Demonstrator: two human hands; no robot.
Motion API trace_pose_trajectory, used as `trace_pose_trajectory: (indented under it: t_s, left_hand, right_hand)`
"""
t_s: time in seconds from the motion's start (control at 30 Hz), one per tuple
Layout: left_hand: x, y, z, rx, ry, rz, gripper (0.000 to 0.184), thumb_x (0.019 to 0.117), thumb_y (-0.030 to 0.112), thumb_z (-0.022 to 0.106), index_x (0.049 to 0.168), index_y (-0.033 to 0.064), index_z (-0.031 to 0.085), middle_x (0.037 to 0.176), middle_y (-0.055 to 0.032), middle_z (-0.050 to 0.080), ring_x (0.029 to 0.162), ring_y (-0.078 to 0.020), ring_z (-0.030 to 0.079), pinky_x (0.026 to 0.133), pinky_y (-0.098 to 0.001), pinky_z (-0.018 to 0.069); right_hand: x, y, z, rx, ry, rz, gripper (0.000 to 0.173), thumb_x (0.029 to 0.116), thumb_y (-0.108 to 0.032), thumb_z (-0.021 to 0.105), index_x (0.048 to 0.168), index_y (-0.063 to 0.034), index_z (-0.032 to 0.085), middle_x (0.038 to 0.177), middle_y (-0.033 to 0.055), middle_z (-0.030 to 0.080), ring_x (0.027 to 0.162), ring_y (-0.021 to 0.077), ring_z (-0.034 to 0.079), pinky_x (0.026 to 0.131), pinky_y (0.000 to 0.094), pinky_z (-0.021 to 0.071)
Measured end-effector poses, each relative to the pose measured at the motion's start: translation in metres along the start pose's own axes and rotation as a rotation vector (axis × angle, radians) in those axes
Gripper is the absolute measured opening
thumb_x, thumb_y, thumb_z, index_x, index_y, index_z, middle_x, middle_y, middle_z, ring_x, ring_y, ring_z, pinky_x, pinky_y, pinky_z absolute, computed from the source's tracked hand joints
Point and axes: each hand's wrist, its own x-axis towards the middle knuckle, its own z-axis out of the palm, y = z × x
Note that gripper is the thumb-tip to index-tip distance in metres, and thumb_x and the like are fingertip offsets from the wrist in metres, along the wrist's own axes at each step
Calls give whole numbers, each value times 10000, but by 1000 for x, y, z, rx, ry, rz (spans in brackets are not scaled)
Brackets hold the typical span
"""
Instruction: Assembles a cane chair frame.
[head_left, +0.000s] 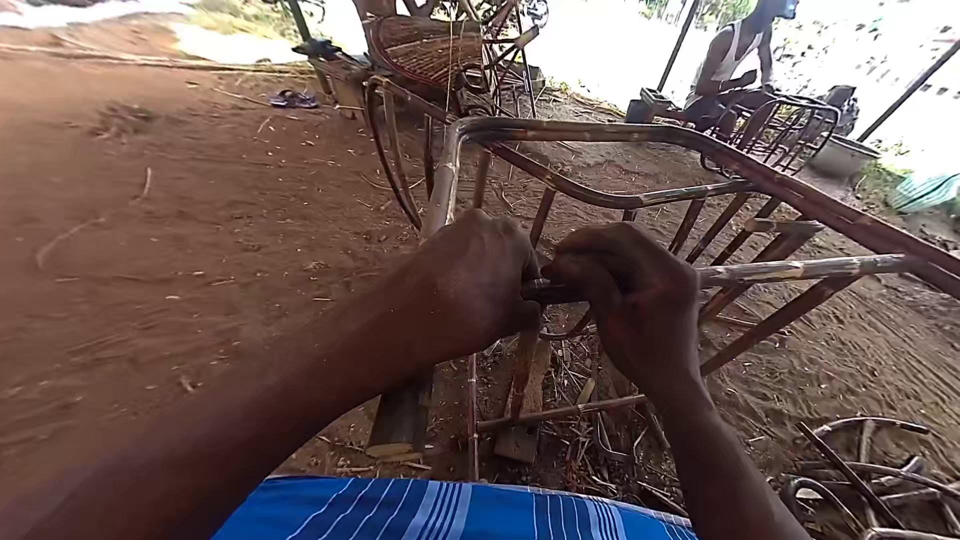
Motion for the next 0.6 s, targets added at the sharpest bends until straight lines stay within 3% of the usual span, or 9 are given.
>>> trace_pose_trajectory:
  t_s: [0.13, 0.27, 0.33, 0.43, 0.5, 0.57, 0.6]
  left_hand:
    - [0, -12, -2, -95, 5, 29, 177, 867, 355, 831, 969, 273, 711, 805, 101, 696, 673, -55, 653, 617, -326, 573]
    - [-2, -24, 2, -240, 15, 79, 118, 977, 336, 696, 1048, 255, 647, 855, 111, 711, 736, -28, 685, 648, -305, 602]
    - [-5, -24, 2, -314, 39, 85, 50, 1010, 284, 656, 1027, 240, 673, 812, 93, 702, 699, -44, 670, 619, -300, 582]
    - [-5, -25, 5, -389, 58, 89, 34, 989, 238, 692, 967, 213, 699, 780, 67, 707, 677, -61, 675, 611, -301, 589]
    - [-4, -25, 4, -424, 67, 95, 73, 970, 203, 721, 907, 172, 703, 746, 34, 693, 652, -82, 665, 596, -300, 581]
    - [-4, -25, 5, -443, 82, 118, 119, 966, 199, 726, 859, 149, 712, 726, 17, 697, 636, -94, 665, 595, -307, 579]
    - [-4, -25, 6, -440, 90, 127, 123, 971, 203, 717, 859, 153, 722, 727, 19, 700, 632, -95, 662, 594, -308, 575]
  right_hand:
    - [8, 5, 8, -32, -5, 58, 119, 1004, -149, 662, 1071, -57, 698, 865, -9, 718, 718, 34, 666, 634, 214, 575]
    - [9, 6, 13, -67, -10, 52, 104, 1008, -143, 652, 1051, -64, 705, 864, -9, 709, 716, 32, 656, 629, 214, 564]
    - [9, 5, 13, -78, -7, 43, 94, 1002, -138, 659, 1044, -70, 710, 882, -8, 714, 742, 34, 666, 648, 220, 572]
    - [9, 2, 17, -121, -18, 25, 122, 987, -171, 686, 1058, -83, 731, 955, 14, 671, 824, 58, 659, 703, 223, 580]
    - [6, -3, 19, -143, -7, 46, 231, 980, -204, 696, 1164, -65, 709, 991, 44, 655, 814, 77, 644, 698, 232, 565]
    - [-13, -18, 7, -133, -26, 114, 438, 998, -260, 679, 1372, -52, 588, 1140, 76, 630, 945, 113, 669, 800, 274, 610]
    - [-31, -28, -5, -106, -36, 133, 449, 1013, -262, 657, 1399, -53, 565, 1177, 69, 632, 1004, 132, 664, 848, 314, 608]
